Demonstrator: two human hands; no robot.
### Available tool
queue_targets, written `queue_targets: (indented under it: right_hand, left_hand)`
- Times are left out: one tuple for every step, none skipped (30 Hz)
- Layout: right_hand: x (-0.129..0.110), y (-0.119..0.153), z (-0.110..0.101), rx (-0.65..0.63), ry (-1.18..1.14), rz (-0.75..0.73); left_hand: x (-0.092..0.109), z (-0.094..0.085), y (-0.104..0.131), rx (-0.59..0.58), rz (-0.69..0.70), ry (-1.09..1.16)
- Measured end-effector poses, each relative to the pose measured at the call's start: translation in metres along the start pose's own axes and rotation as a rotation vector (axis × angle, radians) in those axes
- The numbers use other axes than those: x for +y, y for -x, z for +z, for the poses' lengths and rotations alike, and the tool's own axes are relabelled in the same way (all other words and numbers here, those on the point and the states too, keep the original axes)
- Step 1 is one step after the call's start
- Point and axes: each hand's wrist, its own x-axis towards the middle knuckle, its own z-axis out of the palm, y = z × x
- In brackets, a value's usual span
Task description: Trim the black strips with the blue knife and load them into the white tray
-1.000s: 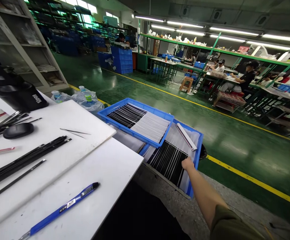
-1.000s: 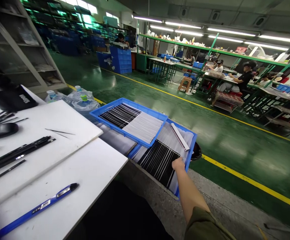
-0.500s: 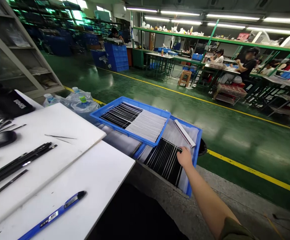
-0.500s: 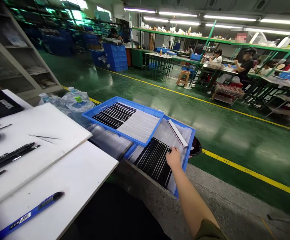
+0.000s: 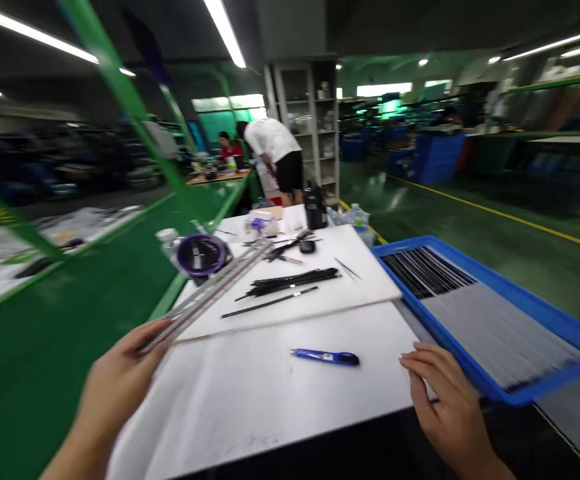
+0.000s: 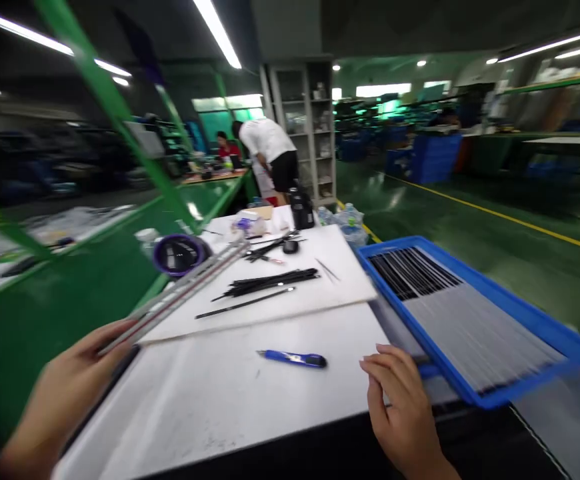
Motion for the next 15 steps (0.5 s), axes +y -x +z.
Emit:
queue_targets:
  right_hand:
    - [0.000,-0.005,0.011,-0.062,-0.046,-0.061]
    - [0.001,-0.008,0.020,-0.115,-0.076,-0.099]
    - [0.004,-0.010,0.027,-0.161,-0.085,-0.111]
    - [0.009,-0.011,0.033,-0.195,-0.075,-0.103]
    - [0.014,-0.010,0.036,-0.219,-0.051,-0.078]
    - [0.020,-0.008,0.038,-0.235,-0.021,-0.046]
    - [0.027,-0.006,0.039,-0.244,0.005,-0.018]
    - [0.033,-0.002,0.039,-0.252,0.026,0.005]
    - [0.039,0.002,0.039,-0.263,0.042,0.021]
    - [0.045,0.006,0.039,-0.273,0.055,0.031]
    - [0.050,0.009,0.039,-0.284,0.067,0.038]
    - [0.054,0.013,0.040,-0.287,0.079,0.040]
    - [0.057,0.016,0.043,-0.277,0.084,0.037]
    - [0.060,0.019,0.045,-0.254,0.083,0.032]
    - [0.062,0.022,0.048,-0.228,0.078,0.026]
  left_hand:
    - [-0.007,-0.004,-0.002,-0.049,-0.014,0.093]
    - [-0.013,-0.006,-0.005,-0.077,-0.013,0.113]
    - [-0.017,-0.009,-0.009,-0.107,-0.016,0.123]
    - [-0.021,-0.011,-0.014,-0.128,-0.026,0.131]
    - [-0.024,-0.013,-0.019,-0.150,-0.037,0.135]
    - [-0.028,-0.015,-0.024,-0.172,-0.046,0.141]
    - [-0.033,-0.018,-0.030,-0.193,-0.054,0.148]
    - [-0.039,-0.020,-0.035,-0.216,-0.059,0.155]
    - [-0.045,-0.022,-0.041,-0.240,-0.061,0.158]
    - [-0.051,-0.023,-0.046,-0.266,-0.062,0.156]
    - [-0.058,-0.023,-0.051,-0.293,-0.063,0.147]
    - [-0.064,-0.023,-0.056,-0.322,-0.063,0.129]
    - [-0.069,-0.023,-0.061,-0.349,-0.062,0.102]
    - [-0.074,-0.021,-0.065,-0.375,-0.060,0.070]
    - [-0.078,-0.019,-0.070,-0.400,-0.056,0.033]
